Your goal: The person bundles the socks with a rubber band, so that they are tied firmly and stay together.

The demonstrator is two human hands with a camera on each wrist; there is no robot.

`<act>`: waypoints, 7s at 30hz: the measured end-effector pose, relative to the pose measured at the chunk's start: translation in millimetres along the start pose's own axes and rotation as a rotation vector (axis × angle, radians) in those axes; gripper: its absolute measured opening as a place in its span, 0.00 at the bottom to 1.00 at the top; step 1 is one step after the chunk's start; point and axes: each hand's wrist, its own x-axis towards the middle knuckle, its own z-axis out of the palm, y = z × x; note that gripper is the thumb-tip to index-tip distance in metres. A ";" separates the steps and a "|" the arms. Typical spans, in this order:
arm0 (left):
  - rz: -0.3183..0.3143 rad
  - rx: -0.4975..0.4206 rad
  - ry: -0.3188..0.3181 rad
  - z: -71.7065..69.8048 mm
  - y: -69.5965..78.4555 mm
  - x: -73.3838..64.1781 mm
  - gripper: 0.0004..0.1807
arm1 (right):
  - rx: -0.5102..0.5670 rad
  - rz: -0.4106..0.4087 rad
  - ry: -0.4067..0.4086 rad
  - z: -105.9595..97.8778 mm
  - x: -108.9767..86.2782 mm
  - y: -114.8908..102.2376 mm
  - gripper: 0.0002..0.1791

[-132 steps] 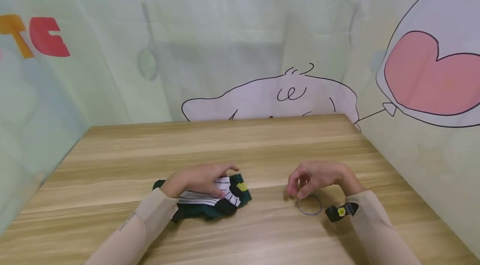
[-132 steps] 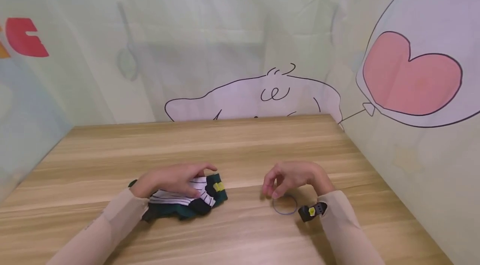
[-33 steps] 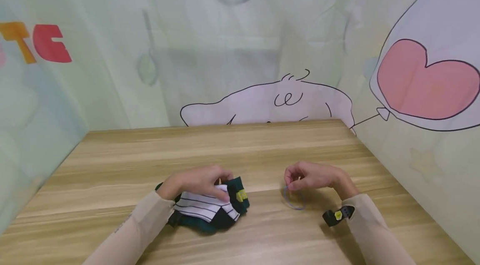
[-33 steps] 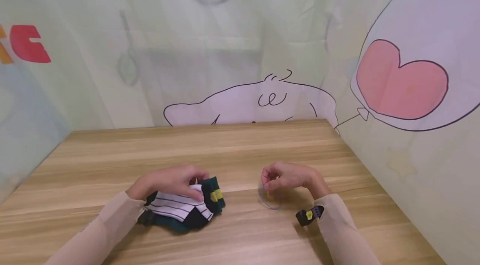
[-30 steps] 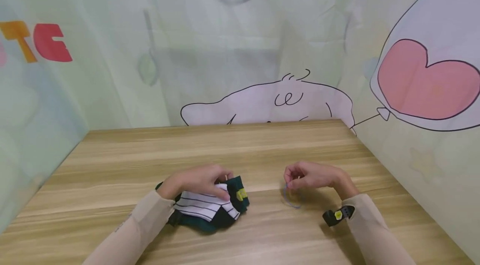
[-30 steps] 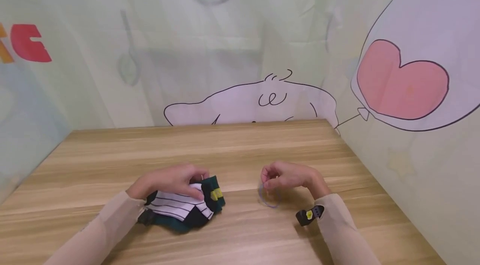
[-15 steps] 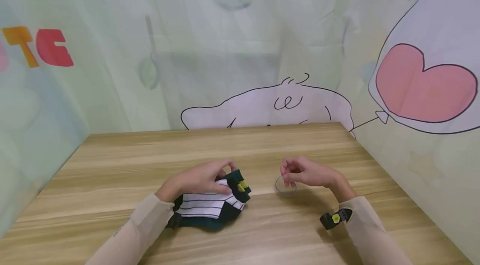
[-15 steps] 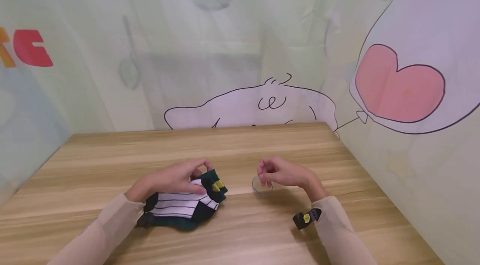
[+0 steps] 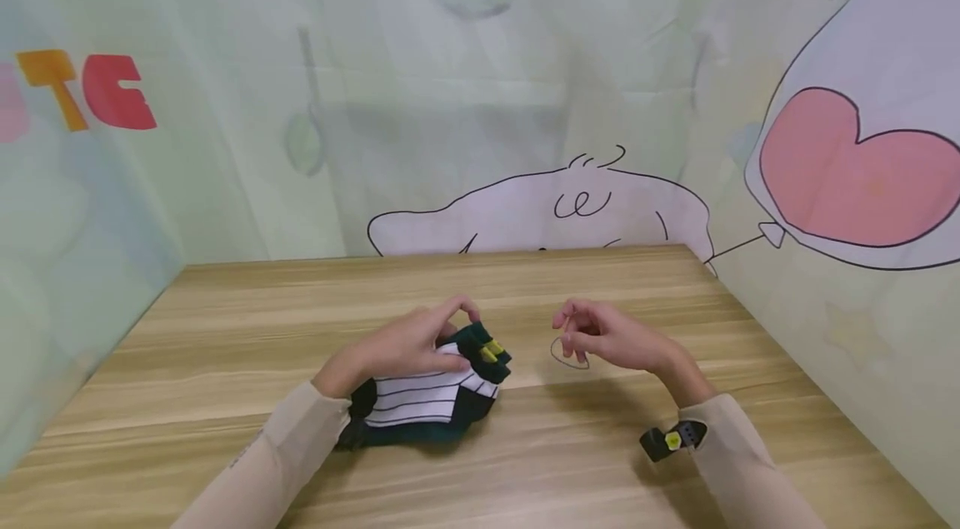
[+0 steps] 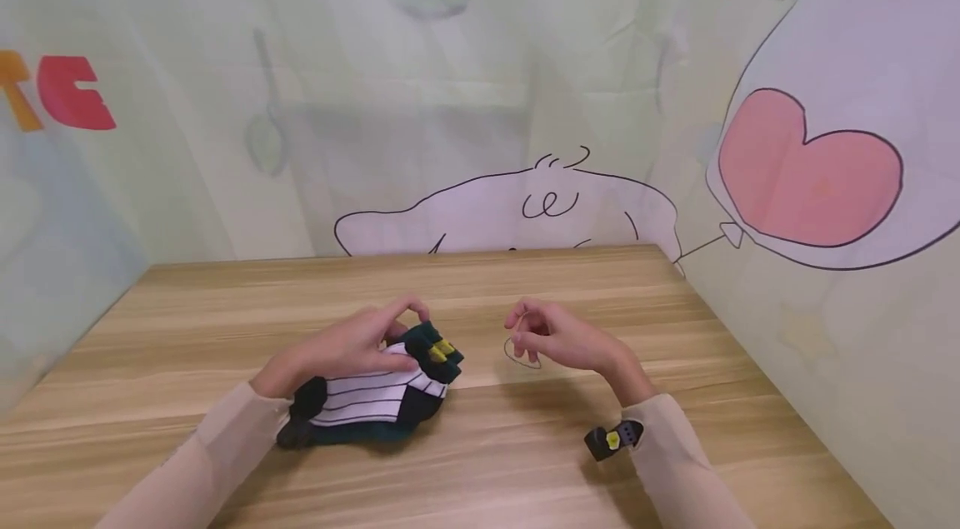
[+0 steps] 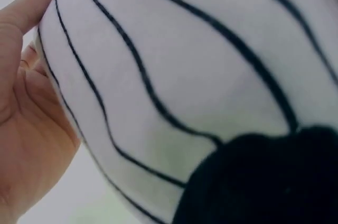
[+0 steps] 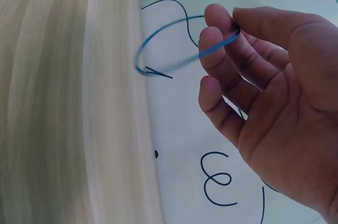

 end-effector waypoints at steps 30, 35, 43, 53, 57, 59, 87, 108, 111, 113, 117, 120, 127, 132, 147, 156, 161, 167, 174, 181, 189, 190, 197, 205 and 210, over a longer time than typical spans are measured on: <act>0.008 0.062 0.059 -26.1 18.6 3.7 0.24 | -0.009 -0.127 0.033 -10.7 29.7 -28.0 0.16; 0.004 0.071 0.060 -29.0 23.4 6.8 0.24 | -0.022 -0.152 0.049 -13.4 36.2 -40.4 0.17; -0.002 0.085 0.109 -38.0 26.3 10.6 0.24 | 0.034 -0.226 0.097 -19.4 44.5 -54.7 0.18; -0.026 0.081 0.165 -43.8 37.7 8.5 0.25 | 0.082 -0.291 0.115 -17.6 48.1 -62.4 0.19; -0.017 0.034 0.185 -44.6 41.9 8.0 0.24 | 0.066 -0.329 0.133 -18.3 47.0 -64.5 0.19; -0.009 0.005 0.199 -44.9 43.3 7.6 0.24 | 0.054 -0.345 0.140 -18.8 47.0 -66.0 0.20; 0.049 -0.017 0.260 -43.8 45.4 9.9 0.22 | 0.127 -0.378 0.158 -11.5 42.6 -64.1 0.32; 0.072 -0.057 0.295 -45.7 45.5 6.3 0.21 | 0.206 -0.344 0.250 -9.7 44.8 -59.0 0.46; 0.066 -0.080 0.303 -46.1 45.3 5.8 0.21 | 0.199 -0.353 0.234 -9.3 46.3 -56.7 0.48; 0.065 -0.084 0.309 -46.7 45.5 5.3 0.21 | 0.192 -0.355 0.206 -8.4 47.1 -55.4 0.50; 0.073 -0.093 0.322 -48.0 45.4 5.1 0.21 | 0.186 -0.342 0.143 -5.2 48.8 -54.4 0.56; 0.075 -0.091 0.332 -48.8 45.4 5.3 0.21 | 0.206 -0.335 0.109 -2.4 50.1 -55.0 0.61; 0.058 -0.121 0.375 -51.2 47.3 6.1 0.22 | 0.184 -0.369 0.083 1.5 51.9 -57.6 0.68; 0.056 -0.133 0.452 -51.4 49.7 6.4 0.23 | 0.174 -0.375 0.118 4.4 52.7 -59.2 0.70; 0.043 -0.154 0.517 -46.4 50.8 14.0 0.22 | 0.185 -0.437 0.223 19.1 57.6 -66.1 0.71; 0.023 -0.154 0.461 -41.4 51.9 16.4 0.22 | 0.153 -0.467 0.232 19.2 56.2 -68.5 0.70; 0.047 -0.151 0.409 -37.9 50.6 19.1 0.22 | 0.105 -0.475 0.215 20.0 56.4 -71.0 0.71; 0.106 -0.181 0.364 -36.1 52.2 20.7 0.24 | 0.047 -0.473 0.209 20.0 56.2 -71.8 0.71; 0.099 -0.246 0.285 -31.0 56.5 21.2 0.33 | 0.015 -0.449 0.201 19.5 53.4 -73.1 0.70; 0.082 -0.264 0.277 -27.3 62.0 22.9 0.41 | 0.040 -0.488 0.237 21.9 55.1 -74.1 0.69; 0.072 -0.221 0.252 -26.3 61.3 23.3 0.49 | -0.050 -0.527 0.204 27.1 55.5 -77.8 0.65; 0.073 -0.208 0.250 -26.1 60.9 23.6 0.50 | -0.062 -0.515 0.200 27.4 55.3 -77.8 0.64; 0.088 -0.142 0.286 -25.0 58.0 23.7 0.47 | -0.071 -0.464 0.181 29.8 54.3 -76.6 0.63; 0.062 -0.114 0.346 -24.2 61.4 24.5 0.39 | -0.071 -0.461 0.219 31.3 58.1 -73.4 0.64; 0.070 -0.138 0.349 -24.9 60.9 24.6 0.36 | -0.055 -0.464 0.258 32.3 60.7 -71.0 0.63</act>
